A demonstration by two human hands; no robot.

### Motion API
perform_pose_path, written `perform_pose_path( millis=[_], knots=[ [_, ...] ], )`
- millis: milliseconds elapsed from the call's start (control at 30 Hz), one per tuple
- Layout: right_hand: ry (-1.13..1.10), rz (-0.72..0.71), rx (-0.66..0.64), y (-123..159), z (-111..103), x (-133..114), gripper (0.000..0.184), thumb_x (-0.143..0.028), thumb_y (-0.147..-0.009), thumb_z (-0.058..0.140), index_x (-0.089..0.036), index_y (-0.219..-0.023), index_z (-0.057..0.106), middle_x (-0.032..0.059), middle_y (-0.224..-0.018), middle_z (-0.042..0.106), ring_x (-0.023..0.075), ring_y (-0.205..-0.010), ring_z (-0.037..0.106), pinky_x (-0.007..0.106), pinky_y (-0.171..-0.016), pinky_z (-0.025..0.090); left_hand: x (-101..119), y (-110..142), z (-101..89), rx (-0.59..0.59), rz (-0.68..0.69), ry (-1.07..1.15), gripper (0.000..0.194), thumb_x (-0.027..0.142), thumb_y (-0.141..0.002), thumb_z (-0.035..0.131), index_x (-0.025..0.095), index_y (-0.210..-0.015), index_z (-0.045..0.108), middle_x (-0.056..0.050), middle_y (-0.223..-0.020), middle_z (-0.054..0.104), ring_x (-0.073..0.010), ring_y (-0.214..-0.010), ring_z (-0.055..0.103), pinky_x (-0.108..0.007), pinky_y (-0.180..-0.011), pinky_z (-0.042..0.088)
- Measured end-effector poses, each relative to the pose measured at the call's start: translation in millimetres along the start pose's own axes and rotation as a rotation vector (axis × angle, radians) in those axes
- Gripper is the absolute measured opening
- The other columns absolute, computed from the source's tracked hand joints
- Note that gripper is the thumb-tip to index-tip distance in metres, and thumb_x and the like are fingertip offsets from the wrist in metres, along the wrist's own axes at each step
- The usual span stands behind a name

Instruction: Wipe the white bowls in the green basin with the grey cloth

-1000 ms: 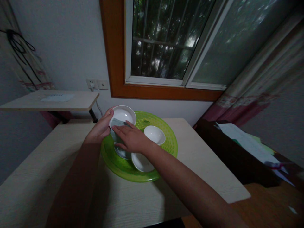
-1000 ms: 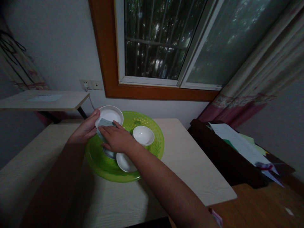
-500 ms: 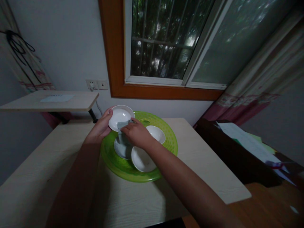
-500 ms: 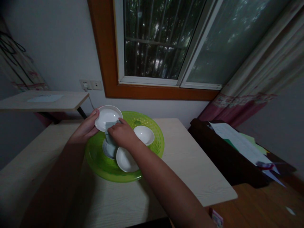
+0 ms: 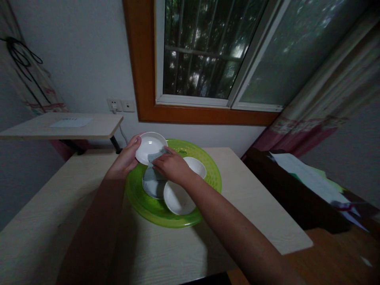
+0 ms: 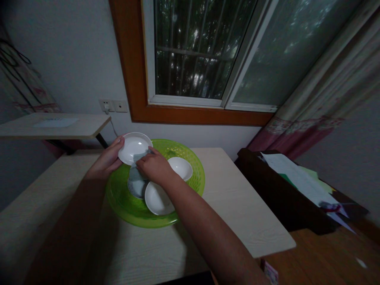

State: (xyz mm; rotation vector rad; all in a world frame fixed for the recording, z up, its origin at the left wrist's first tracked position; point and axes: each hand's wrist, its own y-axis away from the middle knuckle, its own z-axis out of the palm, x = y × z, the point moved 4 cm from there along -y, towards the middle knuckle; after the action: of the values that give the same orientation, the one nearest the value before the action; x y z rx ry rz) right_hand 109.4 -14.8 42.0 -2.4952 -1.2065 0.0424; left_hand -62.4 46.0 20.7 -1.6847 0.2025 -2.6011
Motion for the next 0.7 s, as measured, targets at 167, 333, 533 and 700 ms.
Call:
perform_pose_path(
  millis=[167, 333, 533, 700],
  knots=[
    [-0.098, -0.03, 0.01, -2, -2, 1, 0.019, -0.026, -0.105, 0.064, -0.019, -0.116, 0.079, 0.0104, -0.108, 0.082, 0.0214, -0.1, 0.073, 0.038, -0.106, 0.047, 0, -1, -0.1, 0.021, -0.008, 0.016, 0.042, 0.044, -0.097, 0.072, 0.02, -0.131, 0.065, -0.011, -0.118, 0.074, -0.0234, -0.103, 0.072, -0.028, -0.08, 0.06],
    [-0.169, 0.106, 0.109, 3, -8, 12, 0.022, -0.03, -0.105, 0.06, -0.02, -0.113, 0.079, 0.0091, -0.106, 0.083, 0.0219, -0.096, 0.073, 0.035, -0.094, 0.048, 0, -1, -0.3, 0.016, 0.012, 0.043, 0.039, 0.043, -0.097, 0.072, 0.02, -0.129, 0.065, -0.011, -0.117, 0.074, -0.0245, -0.107, 0.072, -0.031, -0.086, 0.061],
    [-0.442, 0.573, 0.529, 20, -12, 53, 0.025, -0.035, -0.104, 0.053, -0.019, -0.109, 0.072, 0.0058, -0.095, 0.078, 0.0202, -0.085, 0.071, 0.029, -0.081, 0.049, 1, 1, -1.9, 0.043, 0.001, 0.07, 0.041, 0.044, -0.097, 0.072, 0.021, -0.13, 0.064, -0.011, -0.12, 0.073, -0.024, -0.105, 0.073, -0.032, -0.088, 0.062],
    [-0.517, 0.934, 0.796, 40, -8, 92, 0.025, -0.042, -0.103, 0.045, -0.022, -0.103, 0.061, 0.0041, -0.093, 0.072, 0.0209, -0.086, 0.065, 0.03, -0.08, 0.047, 3, 3, 0.3, 0.046, 0.002, 0.061, 0.042, 0.043, -0.098, 0.072, 0.022, -0.133, 0.063, -0.012, -0.123, 0.073, -0.0256, -0.111, 0.073, -0.034, -0.09, 0.062]
  ],
)
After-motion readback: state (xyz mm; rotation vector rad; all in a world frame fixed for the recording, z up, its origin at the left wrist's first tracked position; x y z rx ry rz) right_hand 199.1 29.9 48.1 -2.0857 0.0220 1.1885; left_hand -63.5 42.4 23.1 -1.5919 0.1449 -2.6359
